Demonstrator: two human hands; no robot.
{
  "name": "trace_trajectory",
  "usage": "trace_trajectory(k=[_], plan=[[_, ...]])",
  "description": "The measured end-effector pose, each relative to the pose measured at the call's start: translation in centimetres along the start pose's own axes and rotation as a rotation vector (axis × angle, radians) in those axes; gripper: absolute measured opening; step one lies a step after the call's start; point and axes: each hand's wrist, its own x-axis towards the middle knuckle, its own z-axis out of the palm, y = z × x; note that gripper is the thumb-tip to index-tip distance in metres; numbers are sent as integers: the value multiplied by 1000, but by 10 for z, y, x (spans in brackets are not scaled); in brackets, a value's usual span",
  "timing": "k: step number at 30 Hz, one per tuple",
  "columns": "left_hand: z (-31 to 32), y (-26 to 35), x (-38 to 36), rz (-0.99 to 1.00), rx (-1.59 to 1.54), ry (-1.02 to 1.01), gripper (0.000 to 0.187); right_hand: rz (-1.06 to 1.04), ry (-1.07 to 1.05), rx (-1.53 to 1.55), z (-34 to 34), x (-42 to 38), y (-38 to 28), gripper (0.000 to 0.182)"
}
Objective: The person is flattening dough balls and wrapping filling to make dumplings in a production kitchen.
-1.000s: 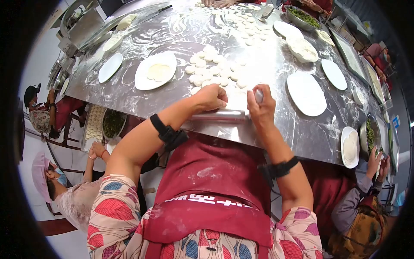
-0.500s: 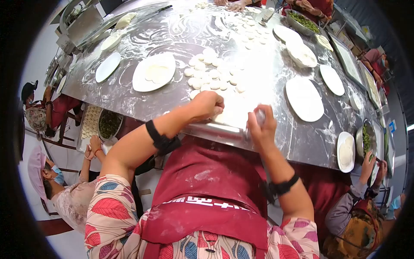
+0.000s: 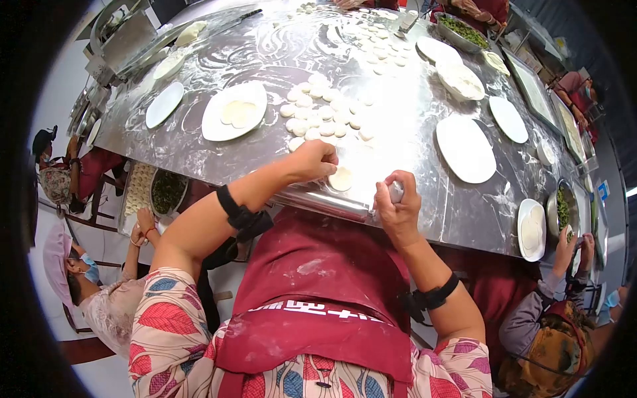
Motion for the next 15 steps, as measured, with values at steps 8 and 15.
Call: trace_trajectory(k=[8,15], plan=[[-1,10,19,42,108,-16,17,-24,60,-281,23,79,32,18],[-2,7,0,-51,-86,-146,17,21,23,-53,0,4,1,18]])
